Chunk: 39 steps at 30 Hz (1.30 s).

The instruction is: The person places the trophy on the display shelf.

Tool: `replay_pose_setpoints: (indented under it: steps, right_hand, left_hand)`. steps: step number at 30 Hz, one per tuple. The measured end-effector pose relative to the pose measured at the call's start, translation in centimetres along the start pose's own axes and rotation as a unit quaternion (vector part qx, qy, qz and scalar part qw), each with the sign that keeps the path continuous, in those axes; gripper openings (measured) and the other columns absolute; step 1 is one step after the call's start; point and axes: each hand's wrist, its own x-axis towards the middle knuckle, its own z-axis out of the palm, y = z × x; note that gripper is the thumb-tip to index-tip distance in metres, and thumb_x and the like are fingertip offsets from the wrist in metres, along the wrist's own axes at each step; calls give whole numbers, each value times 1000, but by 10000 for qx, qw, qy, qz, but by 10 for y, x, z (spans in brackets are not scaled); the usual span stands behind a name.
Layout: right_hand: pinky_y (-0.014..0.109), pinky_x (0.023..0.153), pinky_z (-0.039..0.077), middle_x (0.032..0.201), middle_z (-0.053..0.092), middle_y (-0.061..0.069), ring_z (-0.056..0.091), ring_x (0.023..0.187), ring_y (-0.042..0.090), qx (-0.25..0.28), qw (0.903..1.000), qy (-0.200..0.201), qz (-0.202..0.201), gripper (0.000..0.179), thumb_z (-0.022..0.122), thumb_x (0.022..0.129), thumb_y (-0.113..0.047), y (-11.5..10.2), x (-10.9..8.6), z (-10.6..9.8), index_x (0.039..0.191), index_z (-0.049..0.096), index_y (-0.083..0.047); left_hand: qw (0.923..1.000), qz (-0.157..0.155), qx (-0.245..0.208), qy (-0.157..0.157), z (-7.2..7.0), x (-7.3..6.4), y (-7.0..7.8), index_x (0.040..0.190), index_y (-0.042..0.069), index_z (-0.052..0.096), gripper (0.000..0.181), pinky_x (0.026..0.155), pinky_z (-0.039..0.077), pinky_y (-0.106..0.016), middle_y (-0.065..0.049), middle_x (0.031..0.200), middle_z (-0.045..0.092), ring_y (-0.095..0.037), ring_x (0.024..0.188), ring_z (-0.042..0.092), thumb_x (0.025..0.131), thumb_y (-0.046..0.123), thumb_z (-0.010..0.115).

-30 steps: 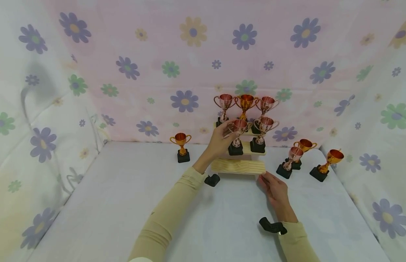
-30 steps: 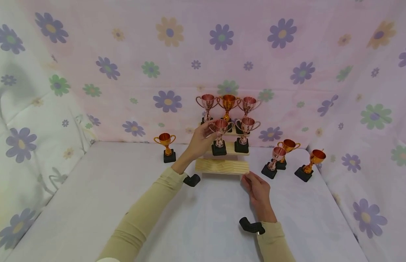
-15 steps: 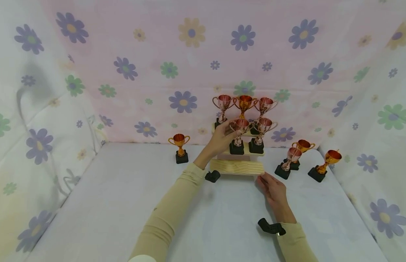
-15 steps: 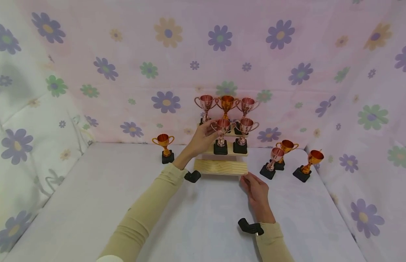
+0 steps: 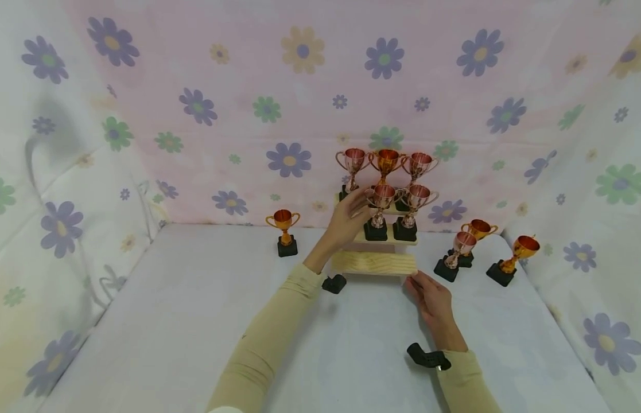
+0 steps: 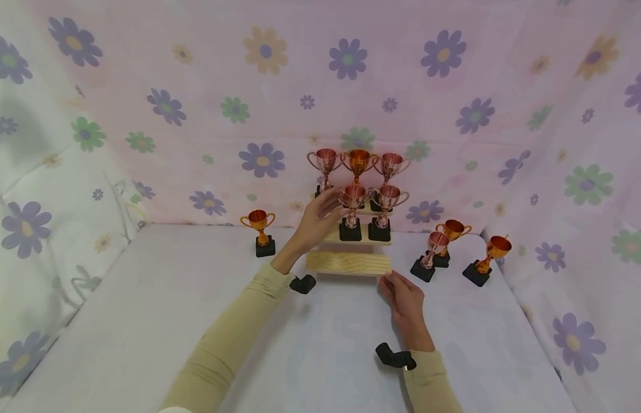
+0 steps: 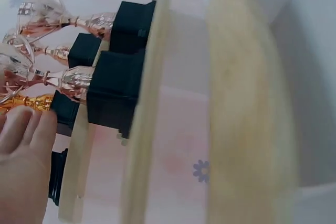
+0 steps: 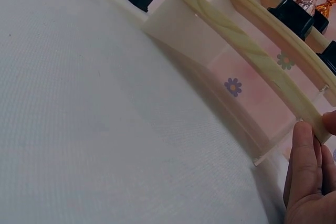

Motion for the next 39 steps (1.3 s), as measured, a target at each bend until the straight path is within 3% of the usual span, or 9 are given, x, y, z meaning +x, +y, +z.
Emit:
replay_pose_setpoints:
  steps: [4, 7, 12, 18, 23, 27, 32, 35, 39]
  right_hand:
    - [21, 97, 55, 97, 69, -9, 68, 99, 6, 14, 10000, 28, 59, 53, 59, 104, -15, -1, -1, 1, 153, 42, -2]
    - [21, 97, 55, 99, 69, -8, 67, 100, 6, 33, 9999, 42, 129, 53, 59, 104, -16, -2, -1, 1, 153, 42, -3]
    - [21, 97, 55, 100, 69, -8, 67, 102, 7, 77, 9998, 14, 155, 54, 59, 104, -17, -3, 1, 4, 154, 42, -4]
    - [21, 98, 55, 94, 69, -10, 67, 99, 5, -8, 9999, -33, 112, 55, 60, 104, -16, -2, 0, 5, 154, 41, -2]
    - [21, 96, 55, 89, 70, -12, 68, 94, 4, -64, 10000, 44, 13, 55, 59, 104, -15, -1, -3, 2, 154, 40, -1]
    - [21, 96, 55, 90, 70, -13, 68, 94, 3, -139, 9999, 9, -16, 56, 60, 103, -16, 0, -5, 1, 154, 40, -2]
    - [20, 95, 56, 91, 71, -13, 68, 94, 3, -51, 9999, 143, 16, 52, 60, 103, -17, -4, -4, -5, 151, 44, -6]
    - [20, 95, 56, 90, 70, -12, 68, 93, 3, -4, 9999, 131, 111, 52, 61, 103, -17, -5, -5, -4, 151, 44, -7]
    - [20, 95, 55, 90, 70, -13, 68, 93, 3, -119, 9998, 66, 137, 55, 60, 104, -16, -2, -6, -1, 154, 40, -5]
  left_hand:
    - [9982, 87, -48, 599, -2, -27, -5, 151, -4, 40, 53, 112, 48, -39, -25, 149, 48, -38, 136, 51, 102, 3, 59]
    - [9962, 78, 177, 855, -8, -51, -8, 146, -2, 49, 47, 108, 51, -42, -23, 143, 55, -38, 129, 56, 101, 4, 61]
    - [9965, 8, 662, 514, -31, -94, -6, 139, -2, 56, 40, 102, 55, -44, -21, 135, 62, -37, 119, 63, 100, 4, 63]
    - [9892, -282, 1433, -119, -73, -153, -5, 133, 0, 62, 33, 96, 59, -39, -22, 124, 68, -29, 110, 68, 100, 8, 65]
    - [9810, -715, 1795, 162, -113, -189, -2, 127, 3, 66, 28, 95, 59, -39, -23, 122, 68, -29, 110, 68, 99, 5, 66]
    - [9726, -536, 1956, 1140, -144, -199, 0, 121, -2, 68, 26, 93, 60, -33, -23, 120, 69, -24, 108, 68, 96, -1, 67]
    - [9608, 2, 1485, 2342, -170, -176, 2, 127, -8, 62, 36, 98, 57, -28, -22, 125, 64, -12, 112, 62, 92, -4, 71]
    - [9585, -55, 1032, 2655, -180, -161, 7, 134, -6, 57, 46, 106, 52, -31, -17, 133, 59, -14, 120, 58, 91, -2, 73]
    - [9630, -446, 571, 2596, -183, -148, 10, 146, -3, 46, 61, 118, 41, -44, -15, 148, 48, -23, 135, 47, 91, -1, 73]
